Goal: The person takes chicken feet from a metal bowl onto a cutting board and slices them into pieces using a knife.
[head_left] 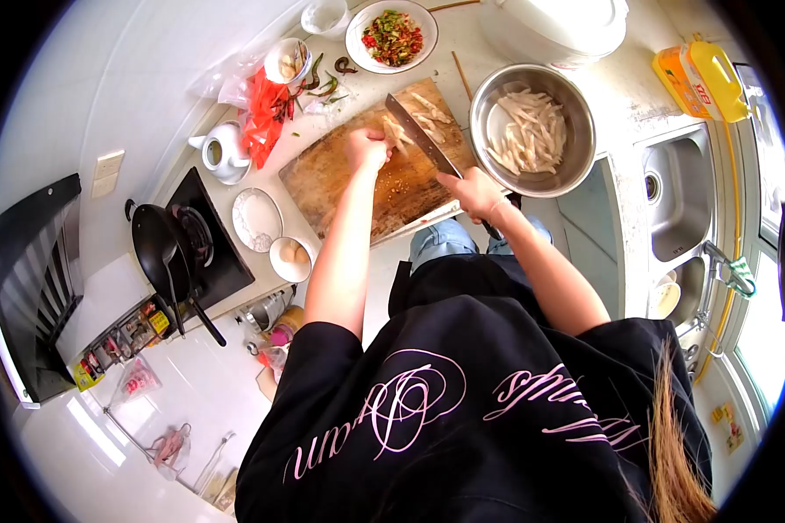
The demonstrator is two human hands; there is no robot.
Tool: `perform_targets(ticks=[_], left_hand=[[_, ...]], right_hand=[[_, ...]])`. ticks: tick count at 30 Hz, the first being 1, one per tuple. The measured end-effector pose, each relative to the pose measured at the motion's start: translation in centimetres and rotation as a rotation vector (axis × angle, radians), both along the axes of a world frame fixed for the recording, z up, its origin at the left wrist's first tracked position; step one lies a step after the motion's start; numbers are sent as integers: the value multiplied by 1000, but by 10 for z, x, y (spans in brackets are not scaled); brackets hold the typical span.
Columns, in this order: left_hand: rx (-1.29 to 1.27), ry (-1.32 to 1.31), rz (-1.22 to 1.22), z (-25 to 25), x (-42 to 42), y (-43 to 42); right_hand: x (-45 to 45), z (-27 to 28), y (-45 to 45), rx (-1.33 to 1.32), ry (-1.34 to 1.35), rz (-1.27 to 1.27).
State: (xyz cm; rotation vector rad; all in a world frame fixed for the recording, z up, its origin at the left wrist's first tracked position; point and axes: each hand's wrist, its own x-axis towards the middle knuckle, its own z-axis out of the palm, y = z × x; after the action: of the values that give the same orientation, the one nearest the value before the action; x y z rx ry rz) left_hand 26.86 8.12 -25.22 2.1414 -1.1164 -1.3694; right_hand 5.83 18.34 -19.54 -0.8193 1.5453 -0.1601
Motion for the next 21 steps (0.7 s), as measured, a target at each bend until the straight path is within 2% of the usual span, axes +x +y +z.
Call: perform_targets(ticks=[2,7,11,14,15,16,17,18,21], left_hand=[[-19,35,47,12,10,6],[-158,156,164,24,58,33],[-209,126,131,54,64,55],[-229,146,-33,70,59,65],[-240,140,-86,73,56,69],[-200,89,-115,103,42,71],[-209,113,-130,111,37,73],[-216,138,-146,114,32,75],[-217,210,-191,142,13,80]], right_hand=[[6,0,14,-247,251,102],[23,6,25,-437,381,254],[45,-23,33,-547,378,328],[51,-24,34,-618,520,451],[52,-7,31,-728,564,429],[52,15,24,-838,608,405],[50,34,18,-945,652,381],[48,46,8,-1092,548,282],[36,73,-14,-535,-449,-31]])
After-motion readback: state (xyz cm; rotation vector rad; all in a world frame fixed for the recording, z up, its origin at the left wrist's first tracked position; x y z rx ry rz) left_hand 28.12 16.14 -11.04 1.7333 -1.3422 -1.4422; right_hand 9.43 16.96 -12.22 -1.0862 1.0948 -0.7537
